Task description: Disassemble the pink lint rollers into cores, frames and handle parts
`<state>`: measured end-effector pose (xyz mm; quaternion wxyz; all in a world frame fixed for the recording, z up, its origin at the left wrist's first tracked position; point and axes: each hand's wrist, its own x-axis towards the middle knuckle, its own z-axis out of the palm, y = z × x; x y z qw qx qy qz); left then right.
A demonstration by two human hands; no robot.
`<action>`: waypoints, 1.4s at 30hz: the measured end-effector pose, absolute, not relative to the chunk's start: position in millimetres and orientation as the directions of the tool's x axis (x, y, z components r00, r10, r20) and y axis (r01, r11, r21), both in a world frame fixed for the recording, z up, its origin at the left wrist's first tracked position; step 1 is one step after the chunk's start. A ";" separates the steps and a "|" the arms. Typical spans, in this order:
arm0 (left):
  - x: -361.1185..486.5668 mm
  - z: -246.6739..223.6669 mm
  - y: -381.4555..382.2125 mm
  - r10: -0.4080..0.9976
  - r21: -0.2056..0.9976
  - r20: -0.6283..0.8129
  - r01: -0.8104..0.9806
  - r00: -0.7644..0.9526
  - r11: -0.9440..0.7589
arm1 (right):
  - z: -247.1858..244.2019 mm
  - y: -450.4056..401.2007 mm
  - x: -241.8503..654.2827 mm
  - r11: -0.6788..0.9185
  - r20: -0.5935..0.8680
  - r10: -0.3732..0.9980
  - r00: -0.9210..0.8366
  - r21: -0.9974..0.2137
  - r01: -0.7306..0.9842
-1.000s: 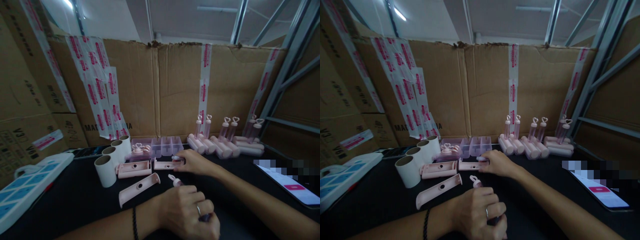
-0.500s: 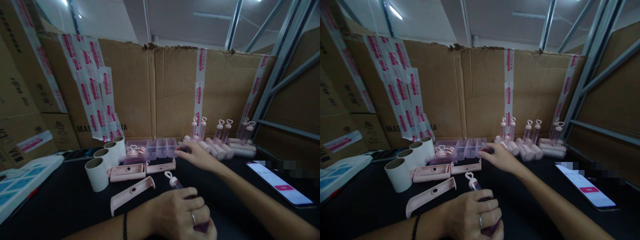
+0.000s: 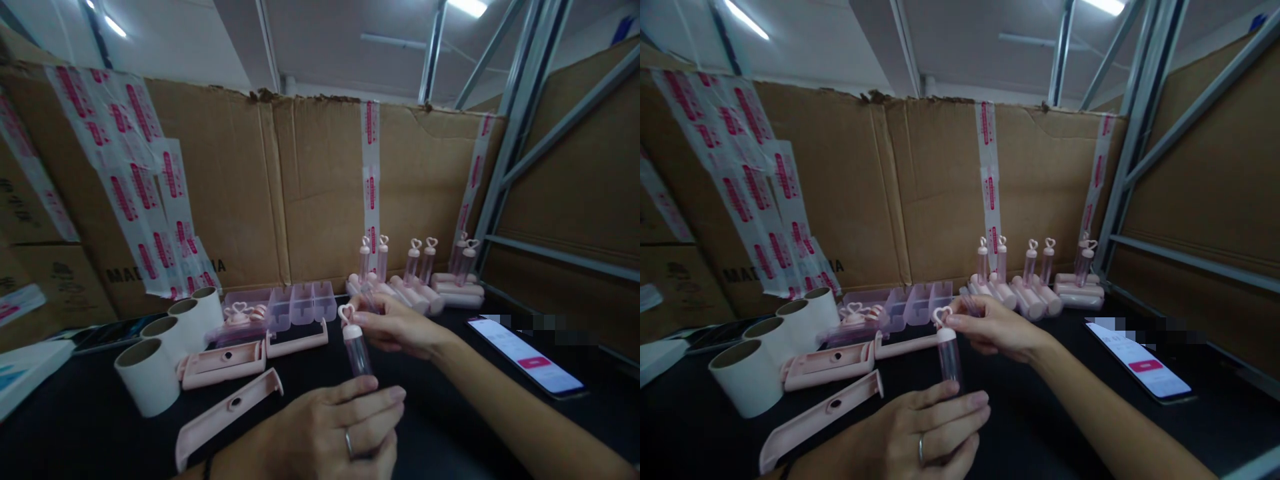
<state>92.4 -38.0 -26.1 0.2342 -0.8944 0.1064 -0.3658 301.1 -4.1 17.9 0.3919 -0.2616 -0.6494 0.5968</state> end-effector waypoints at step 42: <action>94.8 24.7 -27.1 0.679 -0.053 0.432 0.768 0.594 -0.638 | 9.3 -20.9 272.2 0.414 0.388 0.876 -0.285 -0.910 0.035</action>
